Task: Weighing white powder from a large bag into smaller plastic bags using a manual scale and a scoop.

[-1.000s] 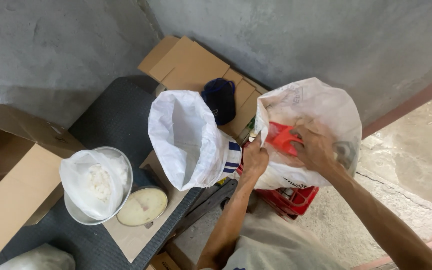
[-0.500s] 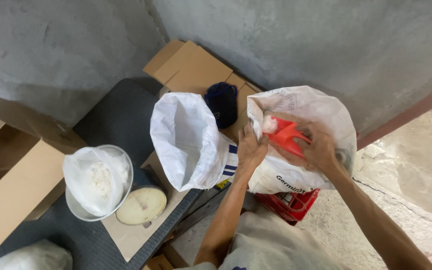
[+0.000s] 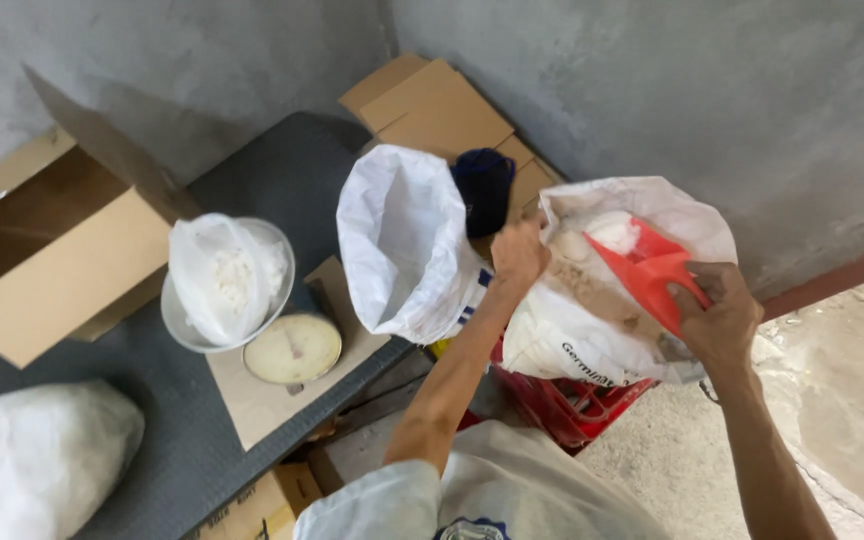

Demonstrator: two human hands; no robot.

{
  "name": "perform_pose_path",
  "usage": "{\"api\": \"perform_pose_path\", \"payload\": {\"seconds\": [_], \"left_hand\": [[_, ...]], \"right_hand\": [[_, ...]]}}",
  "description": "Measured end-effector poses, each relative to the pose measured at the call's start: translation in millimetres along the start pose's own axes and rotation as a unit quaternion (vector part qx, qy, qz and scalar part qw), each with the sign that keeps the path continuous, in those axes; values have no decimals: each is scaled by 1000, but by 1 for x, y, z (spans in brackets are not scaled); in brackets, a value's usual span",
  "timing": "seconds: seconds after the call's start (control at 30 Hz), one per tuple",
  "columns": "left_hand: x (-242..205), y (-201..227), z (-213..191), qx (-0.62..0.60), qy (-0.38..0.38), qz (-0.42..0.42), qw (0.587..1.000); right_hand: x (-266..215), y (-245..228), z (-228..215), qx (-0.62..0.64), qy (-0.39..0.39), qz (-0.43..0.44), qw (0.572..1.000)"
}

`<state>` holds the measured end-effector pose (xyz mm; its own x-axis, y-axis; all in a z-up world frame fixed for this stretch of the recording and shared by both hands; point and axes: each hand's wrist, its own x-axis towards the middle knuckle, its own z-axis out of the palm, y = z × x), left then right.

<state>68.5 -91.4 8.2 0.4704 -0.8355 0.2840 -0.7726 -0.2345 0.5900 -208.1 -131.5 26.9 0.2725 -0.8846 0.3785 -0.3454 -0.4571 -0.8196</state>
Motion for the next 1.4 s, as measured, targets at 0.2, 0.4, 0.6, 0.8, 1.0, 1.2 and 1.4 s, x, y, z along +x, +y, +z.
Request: {"api": "perform_pose_path", "payload": {"seconds": [0.2, 0.4, 0.6, 0.8, 1.0, 1.2, 1.4], "left_hand": [[-4, 7, 6, -63, -3, 6, 998], [21, -55, 40, -166, -8, -103, 981], [-31, -69, 15, -439, 0, -165, 883], [-77, -56, -128, -272, 126, -81, 951], [-116, -98, -293, 38, 400, -113, 909], [-130, -192, -364, 47, 349, -255, 901], [-145, -255, -364, -316, 367, -294, 824]], "right_hand": [[-14, 16, -10, -29, 25, -25, 999], [2, 43, -26, -21, -10, -67, 997], [28, -56, 18, 47, -59, 44, 996], [46, -93, 90, 0, -101, -111, 989], [25, -234, 154, 207, -179, -132, 953], [26, -280, 240, 134, -259, -248, 924], [13, -362, 292, -14, -353, -313, 882]]}}
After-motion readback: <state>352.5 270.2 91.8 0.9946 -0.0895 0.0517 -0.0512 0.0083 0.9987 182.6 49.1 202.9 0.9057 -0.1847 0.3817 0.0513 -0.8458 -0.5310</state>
